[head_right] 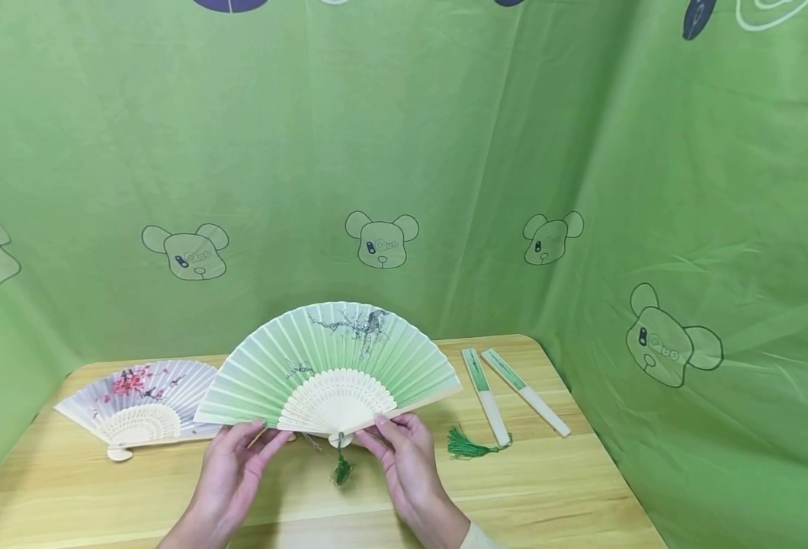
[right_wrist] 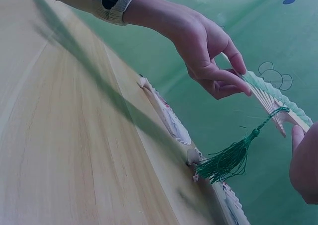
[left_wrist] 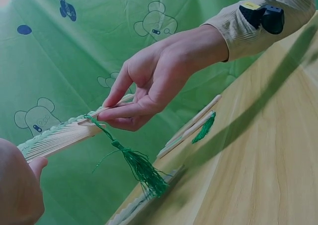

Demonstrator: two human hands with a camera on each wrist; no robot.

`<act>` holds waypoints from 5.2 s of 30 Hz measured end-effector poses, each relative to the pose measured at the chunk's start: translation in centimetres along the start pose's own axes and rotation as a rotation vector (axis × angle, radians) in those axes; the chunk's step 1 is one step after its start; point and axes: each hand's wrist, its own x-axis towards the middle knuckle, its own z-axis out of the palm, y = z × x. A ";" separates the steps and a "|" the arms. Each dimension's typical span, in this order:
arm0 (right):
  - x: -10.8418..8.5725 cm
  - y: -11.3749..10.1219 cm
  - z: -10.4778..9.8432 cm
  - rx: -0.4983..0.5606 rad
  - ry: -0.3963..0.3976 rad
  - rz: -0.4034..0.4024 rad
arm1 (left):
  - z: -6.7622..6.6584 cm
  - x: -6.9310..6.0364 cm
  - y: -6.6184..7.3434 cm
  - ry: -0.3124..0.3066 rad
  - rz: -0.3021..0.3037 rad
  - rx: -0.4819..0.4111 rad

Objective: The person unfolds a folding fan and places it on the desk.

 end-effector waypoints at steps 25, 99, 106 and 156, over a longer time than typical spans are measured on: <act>0.2 0.2 -0.2 0.062 0.020 0.003 | 0.4 0.0 -0.3 -0.002 0.031 -0.037; -7.0 -3.9 -15.8 -0.246 -0.241 0.466 | 7.0 16.4 -6.8 0.097 -0.059 0.646; -7.3 -4.1 -16.1 -0.276 -0.208 0.451 | 8.1 16.8 -7.9 0.068 -0.080 0.693; -3.8 -5.4 -20.7 -0.825 -0.077 0.391 | 9.6 20.7 -10.3 -0.023 -0.138 1.159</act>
